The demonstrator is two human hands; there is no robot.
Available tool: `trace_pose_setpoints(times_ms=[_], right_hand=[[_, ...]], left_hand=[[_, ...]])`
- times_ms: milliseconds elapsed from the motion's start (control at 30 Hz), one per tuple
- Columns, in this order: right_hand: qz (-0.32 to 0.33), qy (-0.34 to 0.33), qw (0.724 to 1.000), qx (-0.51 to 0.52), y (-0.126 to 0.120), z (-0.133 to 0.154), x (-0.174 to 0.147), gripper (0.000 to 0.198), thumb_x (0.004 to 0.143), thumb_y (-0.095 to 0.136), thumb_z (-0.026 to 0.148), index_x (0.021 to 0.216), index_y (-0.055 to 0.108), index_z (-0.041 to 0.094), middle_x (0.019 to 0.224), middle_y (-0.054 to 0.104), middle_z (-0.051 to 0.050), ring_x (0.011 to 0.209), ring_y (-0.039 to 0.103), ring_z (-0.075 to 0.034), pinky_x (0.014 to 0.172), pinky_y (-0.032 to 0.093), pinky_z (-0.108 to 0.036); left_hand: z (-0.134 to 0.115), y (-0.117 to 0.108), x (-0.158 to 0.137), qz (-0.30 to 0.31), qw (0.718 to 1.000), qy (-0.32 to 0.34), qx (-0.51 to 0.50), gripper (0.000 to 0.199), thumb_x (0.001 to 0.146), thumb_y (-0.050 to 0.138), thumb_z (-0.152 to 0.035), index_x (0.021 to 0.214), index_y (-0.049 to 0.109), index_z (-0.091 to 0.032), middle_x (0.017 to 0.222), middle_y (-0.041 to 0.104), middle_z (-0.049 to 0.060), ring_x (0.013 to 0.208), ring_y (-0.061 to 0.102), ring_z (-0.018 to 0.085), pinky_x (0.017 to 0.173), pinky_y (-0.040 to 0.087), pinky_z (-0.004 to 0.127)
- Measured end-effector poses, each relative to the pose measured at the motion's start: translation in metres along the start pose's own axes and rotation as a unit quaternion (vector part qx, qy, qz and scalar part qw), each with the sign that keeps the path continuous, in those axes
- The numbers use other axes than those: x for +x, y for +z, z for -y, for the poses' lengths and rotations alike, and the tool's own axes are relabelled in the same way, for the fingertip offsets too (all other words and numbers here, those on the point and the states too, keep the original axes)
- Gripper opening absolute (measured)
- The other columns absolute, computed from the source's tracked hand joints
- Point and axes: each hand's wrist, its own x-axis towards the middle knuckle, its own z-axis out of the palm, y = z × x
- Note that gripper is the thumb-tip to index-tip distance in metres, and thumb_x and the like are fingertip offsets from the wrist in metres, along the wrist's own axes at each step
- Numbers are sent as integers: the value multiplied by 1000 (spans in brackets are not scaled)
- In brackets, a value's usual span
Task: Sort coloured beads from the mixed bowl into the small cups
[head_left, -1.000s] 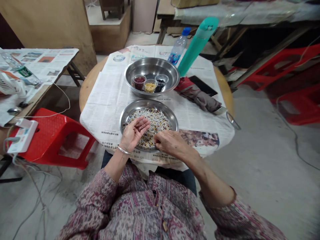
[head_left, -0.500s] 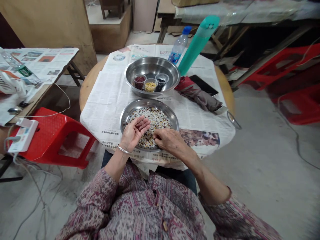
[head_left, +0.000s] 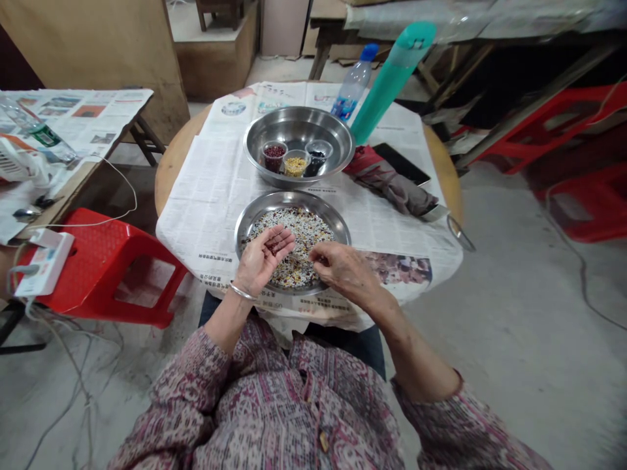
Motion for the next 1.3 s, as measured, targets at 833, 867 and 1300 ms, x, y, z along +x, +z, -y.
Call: trace_pose_setpoints(times_ms=[833, 867, 1300], right_hand=[[49, -3, 994, -95, 8, 6, -1, 12, 80, 56, 19, 73, 65, 20, 67, 65, -3, 66, 53, -15, 62, 28, -27], [42, 1, 996, -81, 7, 6, 0, 12, 80, 55, 19, 73, 65, 20, 66, 64, -2, 64, 51, -14, 61, 28, -27], [-11, 17, 992, 126, 4, 0, 2, 14, 79, 53, 23, 71, 63, 18, 62, 61, 1, 57, 51, -11, 59, 36, -26]], left_hand=[[0, 0, 0, -2, 1000, -5, -6, 26, 97, 47, -17, 88, 70, -9, 84, 73, 11, 93, 71, 18, 102, 50, 38], [1, 0, 0, -2, 1000, -3, -6, 26, 97, 47, -17, 88, 70, -9, 84, 73, 11, 94, 71, 18, 102, 50, 39], [1, -1, 1, 2, 1000, -4, 1, 24, 96, 48, -18, 91, 70, -9, 83, 73, 10, 91, 71, 18, 101, 50, 38]])
